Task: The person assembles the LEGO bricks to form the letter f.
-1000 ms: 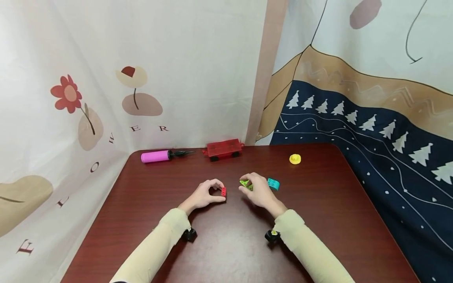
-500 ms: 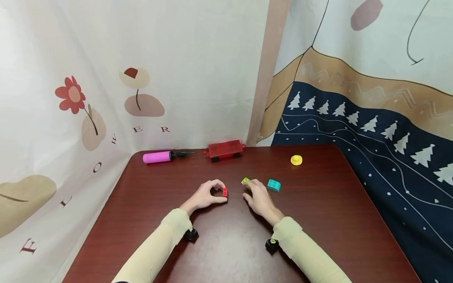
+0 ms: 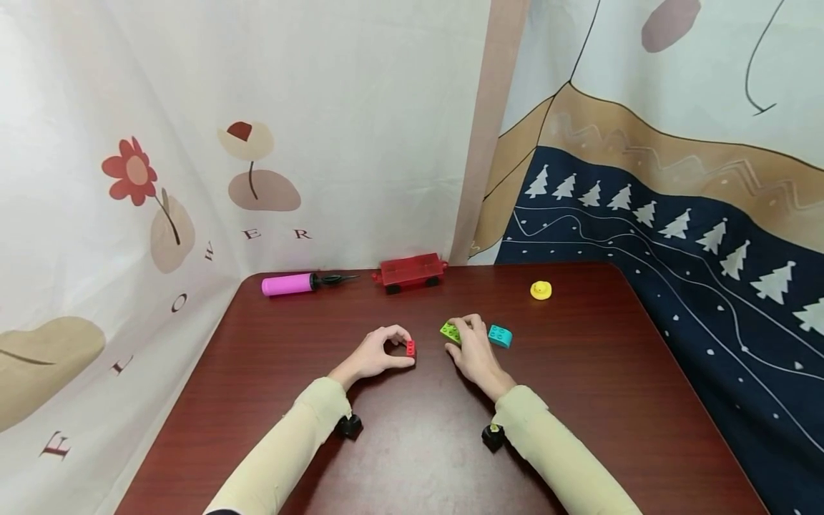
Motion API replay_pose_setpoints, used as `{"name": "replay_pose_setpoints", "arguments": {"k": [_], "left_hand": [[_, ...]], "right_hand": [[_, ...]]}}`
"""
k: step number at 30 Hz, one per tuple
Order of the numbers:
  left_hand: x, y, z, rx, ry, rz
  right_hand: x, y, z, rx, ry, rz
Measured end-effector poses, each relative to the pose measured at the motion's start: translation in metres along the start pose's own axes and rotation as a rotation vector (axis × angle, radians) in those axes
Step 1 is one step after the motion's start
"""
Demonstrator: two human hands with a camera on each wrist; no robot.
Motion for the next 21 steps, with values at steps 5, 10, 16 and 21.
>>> {"name": "replay_pose_setpoints", "arguments": {"k": [5,10,16,21], "left_hand": [[-0.001,0.000,0.000,0.002,-0.010,0.000],[-0.002,0.000,0.000,0.000,-0.019,0.008],[-0.001,-0.001,-0.001,-0.015,-0.012,-0.013],[-0.001,-0.001,0.000,-0.014,-0.005,0.001]], "right_hand": [[0.002,0.002,0.010,0.035,0.057,-0.043],[0.011,0.002,0.020,0.086,0.129,-0.146],[0.018,-0.001,0.029,0.137,0.173,-0.276],[0.020,-0.003,0.031,0.145,0.205,-0.313]]}}
Point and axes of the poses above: each hand's wrist, its own z-axis towards the middle knuckle, its own x-axis out of the palm, y = z × x, the point moved 8 cm from there along z, towards the middle knuckle, and after that the axes turned 4 degrees about x, right-handed, at the moved point
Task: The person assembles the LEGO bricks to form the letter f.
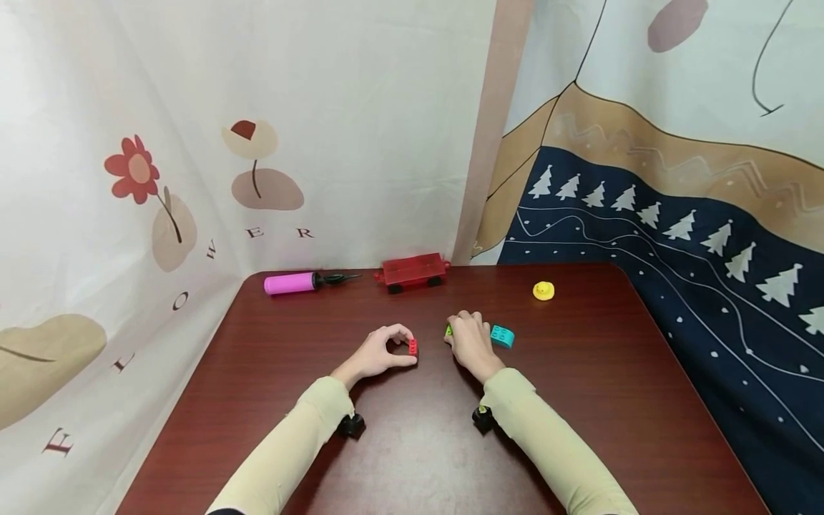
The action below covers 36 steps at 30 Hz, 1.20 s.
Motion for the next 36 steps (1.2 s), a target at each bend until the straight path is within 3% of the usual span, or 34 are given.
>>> {"name": "replay_pose_setpoints", "arguments": {"k": [8,17,26,36], "left_hand": [[0.000,-0.002,0.001,0.009,-0.004,-0.015],[0.001,-0.001,0.003,0.015,-0.011,-0.002],[0.003,0.002,0.003,-0.009,0.001,0.007],[0.003,0.003,0.005,-0.036,0.004,0.025]], "right_hand": [[-0.007,0.003,0.000,-0.039,-0.024,0.014],[-0.023,0.023,-0.008,-0.155,-0.016,0.286],[-0.023,0.048,-0.018,-0.323,-0.004,0.387],[-0.020,0.063,-0.022,-0.436,0.000,0.373]]}}
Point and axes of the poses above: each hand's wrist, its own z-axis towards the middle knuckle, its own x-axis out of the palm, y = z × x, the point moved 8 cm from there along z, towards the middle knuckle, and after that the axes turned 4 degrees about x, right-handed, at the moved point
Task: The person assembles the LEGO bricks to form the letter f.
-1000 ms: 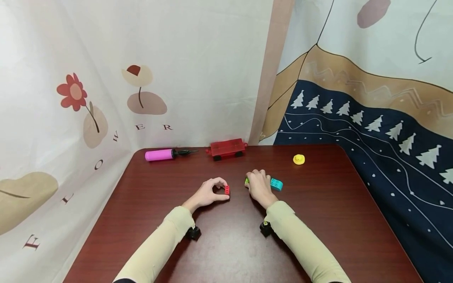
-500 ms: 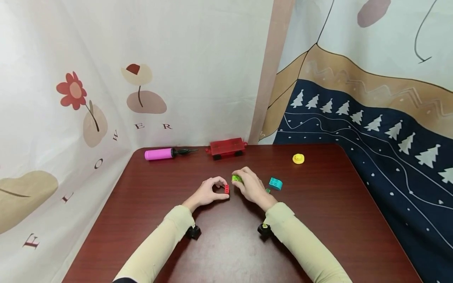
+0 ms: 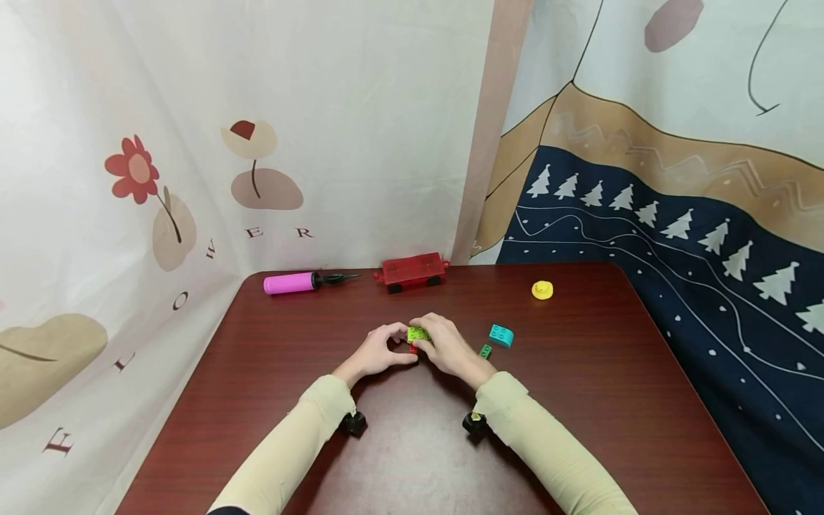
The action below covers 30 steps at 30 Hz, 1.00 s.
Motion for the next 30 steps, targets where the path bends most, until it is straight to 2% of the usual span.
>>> {"name": "replay_pose_setpoints", "arguments": {"k": [5,16,25,30], "left_hand": [[0.000,0.002,0.002,-0.015,-0.002,0.020],[0.000,0.002,0.001,-0.021,-0.004,0.019],[0.000,0.000,0.000,-0.010,-0.011,0.035],[0.001,-0.001,-0.001,-0.005,-0.015,0.031]], "right_hand": [[0.006,0.000,0.000,0.012,0.044,-0.002],[0.012,-0.003,-0.001,0.014,0.004,-0.006],[0.015,-0.007,0.004,0.099,0.037,0.040],[0.014,-0.009,0.005,0.128,0.021,0.038]]}}
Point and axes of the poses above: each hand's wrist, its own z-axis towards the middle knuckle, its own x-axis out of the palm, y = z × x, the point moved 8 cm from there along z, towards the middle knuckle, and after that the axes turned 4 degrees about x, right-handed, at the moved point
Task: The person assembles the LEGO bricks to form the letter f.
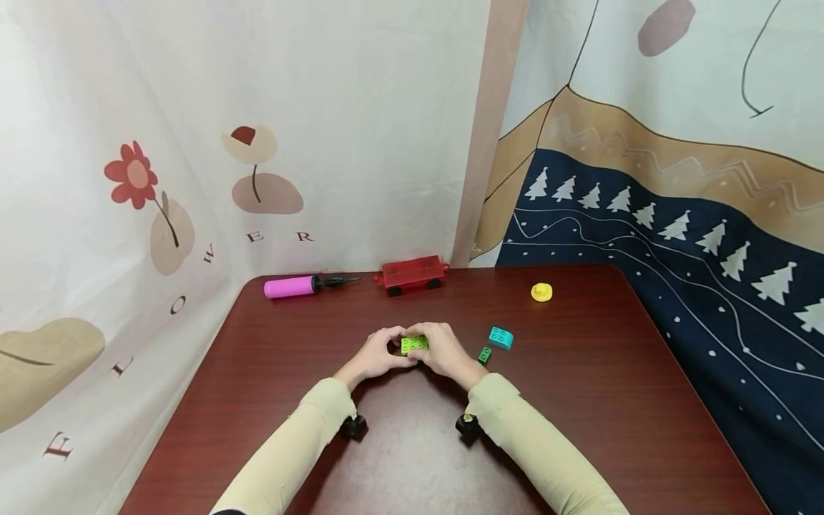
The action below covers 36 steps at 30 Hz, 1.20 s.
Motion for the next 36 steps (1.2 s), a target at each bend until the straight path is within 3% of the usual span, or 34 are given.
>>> {"name": "replay_pose_setpoints", "arguments": {"k": [15,30,36], "left_hand": [[0.002,0.000,-0.002,0.009,0.008,-0.013],[-0.001,-0.005,-0.003,0.011,-0.002,-0.011],[-0.001,-0.004,-0.003,0.016,-0.008,0.005]], "right_hand": [[0.002,-0.007,-0.002,0.057,-0.034,0.050],[-0.002,-0.009,-0.002,0.016,-0.054,0.096],[0.002,-0.015,-0.005,0.090,-0.024,0.085]]}}
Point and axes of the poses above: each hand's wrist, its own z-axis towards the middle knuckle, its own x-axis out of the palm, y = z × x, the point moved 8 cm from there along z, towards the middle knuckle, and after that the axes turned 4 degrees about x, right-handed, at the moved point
